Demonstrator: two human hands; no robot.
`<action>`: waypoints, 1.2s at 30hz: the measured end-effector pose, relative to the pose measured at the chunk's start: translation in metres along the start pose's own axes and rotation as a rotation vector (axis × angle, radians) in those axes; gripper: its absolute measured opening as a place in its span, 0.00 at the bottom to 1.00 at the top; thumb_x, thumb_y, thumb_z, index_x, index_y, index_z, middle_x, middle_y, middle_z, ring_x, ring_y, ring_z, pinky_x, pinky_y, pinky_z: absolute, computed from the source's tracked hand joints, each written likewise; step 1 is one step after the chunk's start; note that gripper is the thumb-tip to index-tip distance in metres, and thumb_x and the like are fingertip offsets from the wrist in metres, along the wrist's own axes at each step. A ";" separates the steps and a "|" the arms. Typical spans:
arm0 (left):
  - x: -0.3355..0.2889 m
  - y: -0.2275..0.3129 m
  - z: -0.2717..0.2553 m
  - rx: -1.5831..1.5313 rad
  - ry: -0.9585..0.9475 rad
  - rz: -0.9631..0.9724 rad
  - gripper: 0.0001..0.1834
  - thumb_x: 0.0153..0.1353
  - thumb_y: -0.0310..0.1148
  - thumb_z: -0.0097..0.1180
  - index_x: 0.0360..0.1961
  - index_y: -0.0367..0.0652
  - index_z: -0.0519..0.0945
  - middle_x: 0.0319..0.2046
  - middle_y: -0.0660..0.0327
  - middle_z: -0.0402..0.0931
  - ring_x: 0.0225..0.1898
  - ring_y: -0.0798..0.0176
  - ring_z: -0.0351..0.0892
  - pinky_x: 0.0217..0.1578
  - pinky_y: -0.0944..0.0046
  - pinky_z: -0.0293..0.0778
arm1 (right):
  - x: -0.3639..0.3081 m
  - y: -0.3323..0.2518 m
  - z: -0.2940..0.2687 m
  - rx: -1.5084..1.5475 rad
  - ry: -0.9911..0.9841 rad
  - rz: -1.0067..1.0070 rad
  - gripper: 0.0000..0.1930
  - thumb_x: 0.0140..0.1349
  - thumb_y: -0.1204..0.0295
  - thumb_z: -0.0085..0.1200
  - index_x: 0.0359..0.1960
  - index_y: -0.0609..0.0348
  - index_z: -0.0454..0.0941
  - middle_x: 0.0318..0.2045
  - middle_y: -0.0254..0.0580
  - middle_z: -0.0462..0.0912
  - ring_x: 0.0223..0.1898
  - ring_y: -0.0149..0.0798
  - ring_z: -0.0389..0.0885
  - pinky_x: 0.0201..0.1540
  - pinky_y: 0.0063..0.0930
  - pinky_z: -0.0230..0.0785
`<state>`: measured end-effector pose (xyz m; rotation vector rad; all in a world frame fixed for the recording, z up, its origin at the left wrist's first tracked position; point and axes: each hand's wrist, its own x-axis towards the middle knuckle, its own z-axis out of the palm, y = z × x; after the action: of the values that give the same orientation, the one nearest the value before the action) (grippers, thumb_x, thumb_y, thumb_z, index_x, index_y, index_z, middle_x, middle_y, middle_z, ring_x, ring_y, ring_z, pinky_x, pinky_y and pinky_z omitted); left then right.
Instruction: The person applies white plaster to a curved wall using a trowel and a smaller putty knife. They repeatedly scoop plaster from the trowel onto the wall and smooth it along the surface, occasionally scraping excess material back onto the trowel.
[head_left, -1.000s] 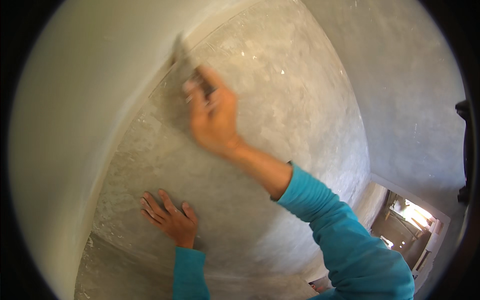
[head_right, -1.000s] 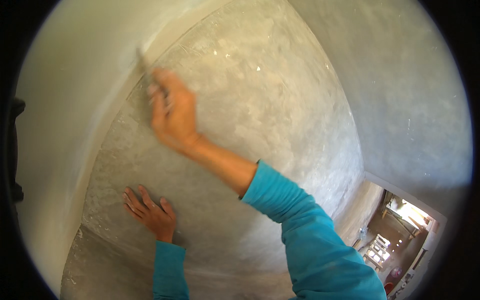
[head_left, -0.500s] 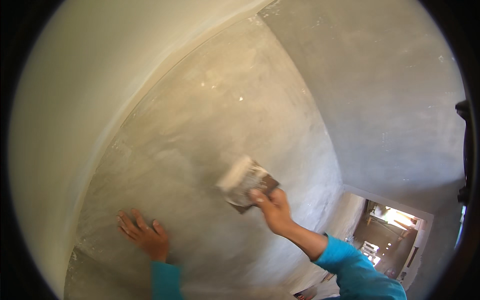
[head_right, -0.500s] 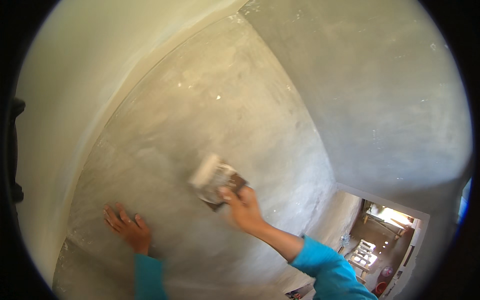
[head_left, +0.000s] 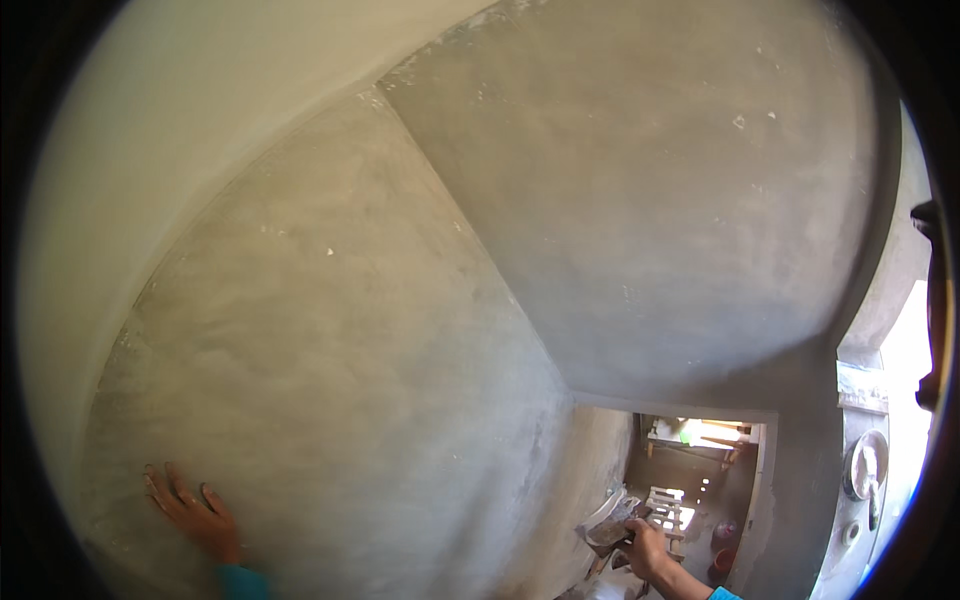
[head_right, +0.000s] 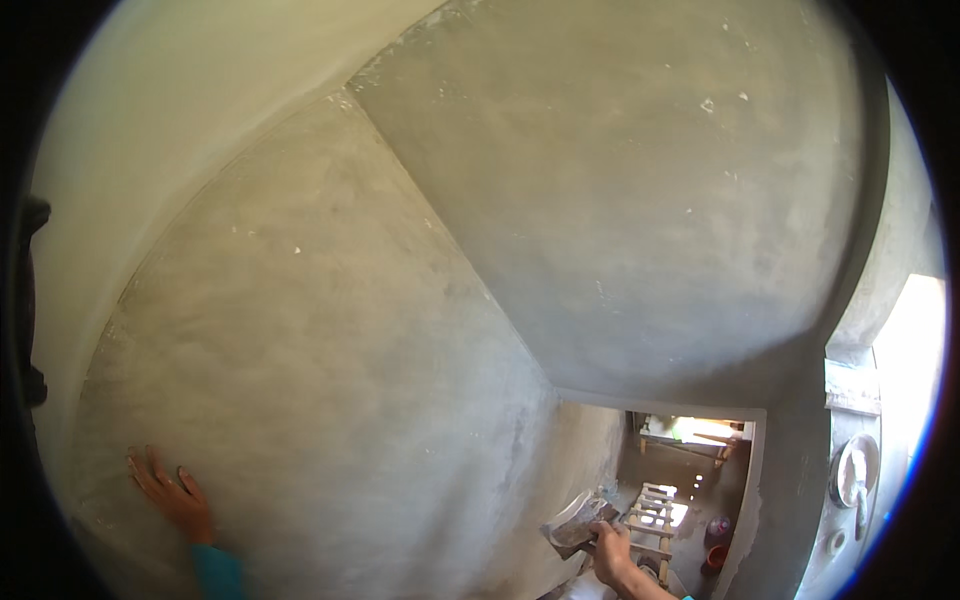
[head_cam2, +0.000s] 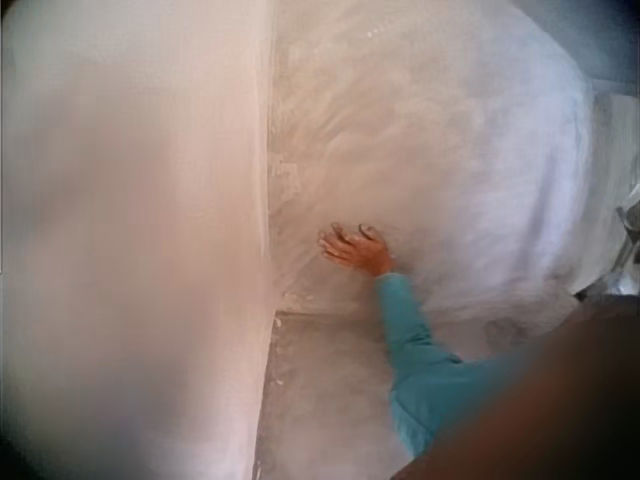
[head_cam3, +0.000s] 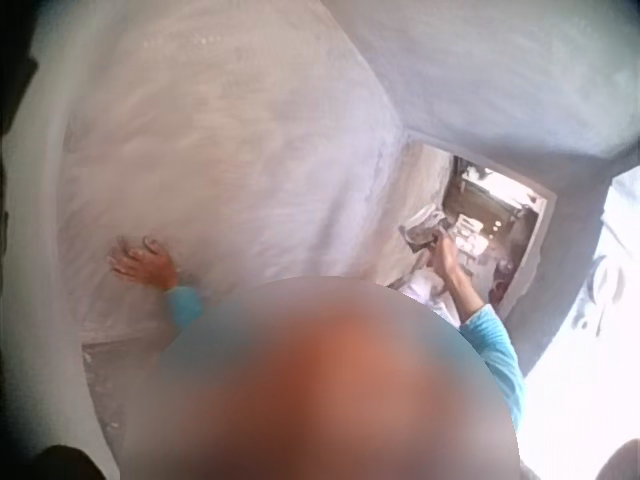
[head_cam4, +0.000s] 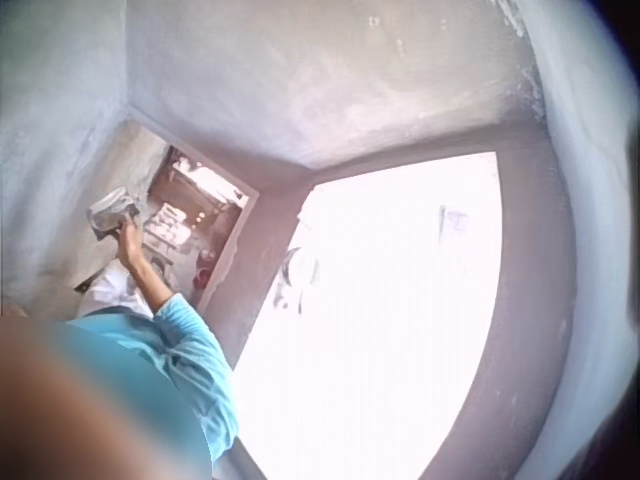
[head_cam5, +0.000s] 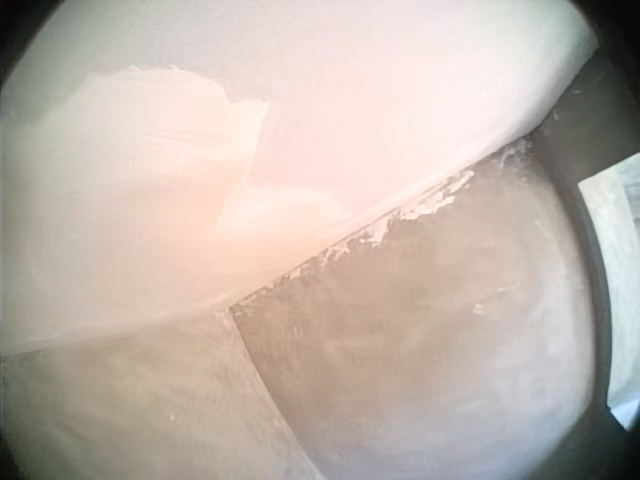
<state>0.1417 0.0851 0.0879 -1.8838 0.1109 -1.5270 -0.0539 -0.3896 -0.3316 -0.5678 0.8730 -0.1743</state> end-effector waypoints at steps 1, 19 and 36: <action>0.001 -0.002 0.002 -0.010 -0.009 0.018 0.29 0.77 0.43 0.34 0.73 0.41 0.59 0.74 0.46 0.51 0.75 0.41 0.49 0.71 0.35 0.51 | -0.006 -0.006 -0.015 0.033 0.018 -0.013 0.07 0.63 0.76 0.48 0.41 0.64 0.76 0.37 0.47 0.81 0.39 0.47 0.82 0.43 0.49 0.79; -0.022 -0.029 0.014 -0.115 0.003 0.152 0.26 0.75 0.36 0.37 0.70 0.36 0.63 0.72 0.45 0.55 0.74 0.41 0.52 0.71 0.38 0.54 | -0.075 -0.055 -0.064 0.267 -0.080 -0.224 0.10 0.63 0.82 0.48 0.46 0.62 0.74 0.31 0.38 0.80 0.24 0.31 0.81 0.32 0.32 0.86; -0.047 0.144 -0.173 -1.347 -0.440 0.357 0.23 0.59 0.30 0.62 0.55 0.36 0.76 0.53 0.47 0.77 0.61 0.40 0.71 0.68 0.42 0.59 | -0.161 -0.069 -0.031 0.242 -0.316 -0.179 0.13 0.65 0.82 0.48 0.49 0.56 0.77 0.42 0.38 0.84 0.42 0.36 0.84 0.43 0.36 0.80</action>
<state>0.0246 -0.0801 -0.0209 -2.8790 1.4694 -0.6953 -0.1749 -0.4003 -0.2015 -0.4309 0.4851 -0.3384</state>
